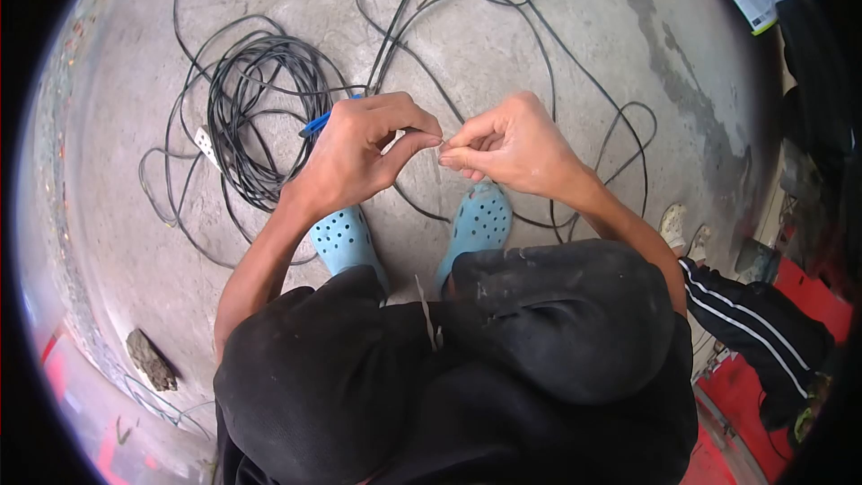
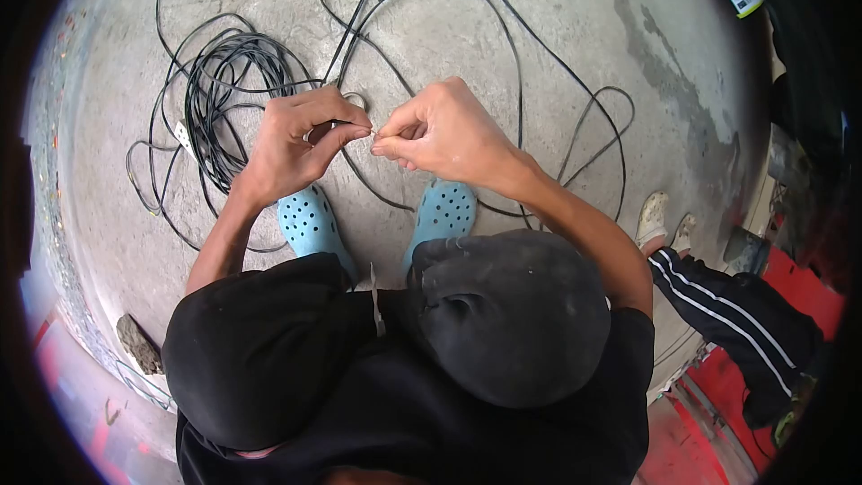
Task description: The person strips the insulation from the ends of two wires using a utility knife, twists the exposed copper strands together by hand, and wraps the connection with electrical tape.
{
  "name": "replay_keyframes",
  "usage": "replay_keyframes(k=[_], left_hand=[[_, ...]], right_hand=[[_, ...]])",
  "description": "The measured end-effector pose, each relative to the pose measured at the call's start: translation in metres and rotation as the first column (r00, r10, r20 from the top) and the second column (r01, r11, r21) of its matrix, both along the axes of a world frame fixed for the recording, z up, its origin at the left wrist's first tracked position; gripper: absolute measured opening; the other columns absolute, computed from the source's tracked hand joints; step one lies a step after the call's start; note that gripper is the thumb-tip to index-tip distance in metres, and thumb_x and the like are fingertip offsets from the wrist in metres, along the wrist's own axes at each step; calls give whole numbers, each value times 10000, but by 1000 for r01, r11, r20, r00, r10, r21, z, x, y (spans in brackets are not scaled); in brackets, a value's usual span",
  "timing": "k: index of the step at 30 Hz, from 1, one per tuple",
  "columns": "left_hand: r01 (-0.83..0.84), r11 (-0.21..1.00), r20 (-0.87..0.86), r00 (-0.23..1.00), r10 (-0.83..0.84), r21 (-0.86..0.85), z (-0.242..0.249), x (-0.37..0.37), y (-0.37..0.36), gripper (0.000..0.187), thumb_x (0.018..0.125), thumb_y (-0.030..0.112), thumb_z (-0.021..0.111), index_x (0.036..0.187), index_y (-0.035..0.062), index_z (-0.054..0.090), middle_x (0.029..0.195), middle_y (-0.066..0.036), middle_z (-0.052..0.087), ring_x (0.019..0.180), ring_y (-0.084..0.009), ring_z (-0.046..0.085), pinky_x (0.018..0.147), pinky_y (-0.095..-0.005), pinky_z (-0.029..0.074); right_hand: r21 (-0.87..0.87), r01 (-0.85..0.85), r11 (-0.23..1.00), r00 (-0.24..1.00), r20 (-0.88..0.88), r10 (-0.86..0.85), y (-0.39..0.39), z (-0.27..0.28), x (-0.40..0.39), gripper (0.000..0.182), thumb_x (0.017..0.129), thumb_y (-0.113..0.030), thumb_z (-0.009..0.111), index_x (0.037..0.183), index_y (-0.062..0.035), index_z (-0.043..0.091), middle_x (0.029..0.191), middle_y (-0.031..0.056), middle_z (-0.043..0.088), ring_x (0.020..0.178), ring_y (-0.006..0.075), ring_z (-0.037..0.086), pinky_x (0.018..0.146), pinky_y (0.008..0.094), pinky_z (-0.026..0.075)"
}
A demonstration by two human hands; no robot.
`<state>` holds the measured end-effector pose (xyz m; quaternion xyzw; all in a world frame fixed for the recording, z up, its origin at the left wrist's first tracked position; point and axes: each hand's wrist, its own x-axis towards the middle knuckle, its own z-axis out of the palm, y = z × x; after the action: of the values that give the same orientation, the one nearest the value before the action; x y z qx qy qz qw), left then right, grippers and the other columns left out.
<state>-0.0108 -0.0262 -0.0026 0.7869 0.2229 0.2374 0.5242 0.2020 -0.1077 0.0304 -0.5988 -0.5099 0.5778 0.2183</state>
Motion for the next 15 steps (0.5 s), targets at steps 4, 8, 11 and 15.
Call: replay_keyframes(k=[4,8,11,15], left_hand=[[-9,1000,-65,998,7,-24,3,-3,-1,68,864,-9,735,929,13,734,843,-68,701,679,-125,630,542,-256,464],[-6,1000,-40,999,5,-30,3,-4,-1,65,866,-4,735,929,14,733,841,-67,701,676,-122,627,543,-252,459],[-7,1000,-8,1000,7,-15,2,0,-2,61,868,2,738,928,15,733,837,-63,700,666,-117,617,539,-249,451],[10,1000,-21,1000,-10,-4,-5,-5,2,56,869,10,743,923,15,734,834,-57,697,651,-106,598,532,-248,440]], right_hand=[[68,-53,996,996,78,47,-1,0,10,281,883,-219,796,999,33,754,783,88,724,695,114,669,618,264,544],[-172,27,985,944,-320,-82,2,-6,12,273,907,-187,763,1072,29,739,864,89,730,762,114,664,693,248,537],[-219,-75,973,919,-394,-18,1,-11,12,251,923,-174,744,1065,33,744,859,95,730,755,116,668,700,236,532],[-185,18,983,992,-122,-42,1,-10,8,245,865,-229,810,881,13,769,733,58,715,662,85,634,627,244,517]])
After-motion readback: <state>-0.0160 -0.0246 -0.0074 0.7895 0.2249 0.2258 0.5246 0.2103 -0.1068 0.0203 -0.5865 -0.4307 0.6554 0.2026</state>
